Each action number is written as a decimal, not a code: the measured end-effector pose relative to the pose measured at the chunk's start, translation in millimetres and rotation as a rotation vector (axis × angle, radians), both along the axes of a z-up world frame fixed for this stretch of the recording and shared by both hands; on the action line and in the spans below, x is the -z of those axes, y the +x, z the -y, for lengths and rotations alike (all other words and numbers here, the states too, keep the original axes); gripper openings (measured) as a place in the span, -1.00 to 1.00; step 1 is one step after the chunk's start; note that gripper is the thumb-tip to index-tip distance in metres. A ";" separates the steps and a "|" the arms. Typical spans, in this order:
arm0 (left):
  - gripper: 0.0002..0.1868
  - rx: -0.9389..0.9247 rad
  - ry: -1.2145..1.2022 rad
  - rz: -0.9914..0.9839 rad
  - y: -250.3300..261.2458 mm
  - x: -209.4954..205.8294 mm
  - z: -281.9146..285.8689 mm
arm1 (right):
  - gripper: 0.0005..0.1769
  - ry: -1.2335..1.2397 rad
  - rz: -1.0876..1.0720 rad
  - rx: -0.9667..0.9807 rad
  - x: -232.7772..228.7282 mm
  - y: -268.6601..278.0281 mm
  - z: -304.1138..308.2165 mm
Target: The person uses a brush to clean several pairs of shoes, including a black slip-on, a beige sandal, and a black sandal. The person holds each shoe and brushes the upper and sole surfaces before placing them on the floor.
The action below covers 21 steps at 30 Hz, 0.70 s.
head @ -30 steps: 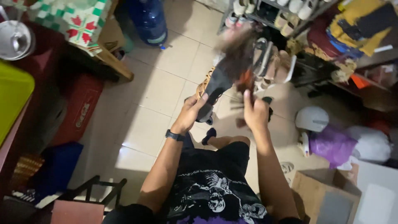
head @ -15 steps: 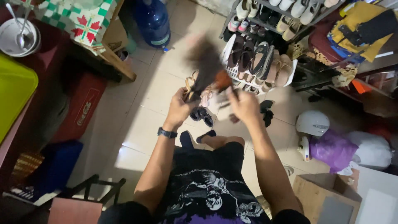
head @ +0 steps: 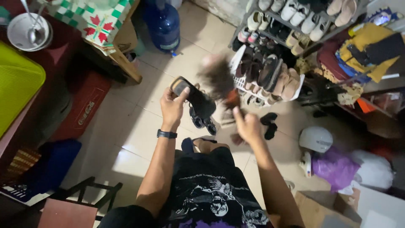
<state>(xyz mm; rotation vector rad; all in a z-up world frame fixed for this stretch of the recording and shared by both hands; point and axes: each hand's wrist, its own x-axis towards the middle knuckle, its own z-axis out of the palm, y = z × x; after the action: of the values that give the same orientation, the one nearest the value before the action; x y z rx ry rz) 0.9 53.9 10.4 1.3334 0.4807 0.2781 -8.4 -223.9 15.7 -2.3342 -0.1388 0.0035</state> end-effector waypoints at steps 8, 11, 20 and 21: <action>-0.69 0.315 -0.027 0.190 -0.5 6.5 30.8 | -0.59 -0.075 0.134 -0.006 -6.6 13.5 -76.3; -0.67 0.232 0.019 0.204 3.0 1.9 26.8 | -0.62 -0.118 0.243 -0.051 -11.0 15.8 -77.0; -0.60 0.223 0.023 0.140 8.8 -0.3 6.8 | -0.69 -0.078 0.219 -0.139 15.0 4.2 -61.6; -0.56 0.301 -0.012 0.177 5.6 0.5 11.7 | -0.69 -0.057 0.250 -0.141 11.4 8.4 -64.0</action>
<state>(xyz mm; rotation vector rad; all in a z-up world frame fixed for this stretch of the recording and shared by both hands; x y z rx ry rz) 6.4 42.2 9.8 1.3355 0.1297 0.1418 0.0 -159.9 4.4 -2.3693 -0.4331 -0.2174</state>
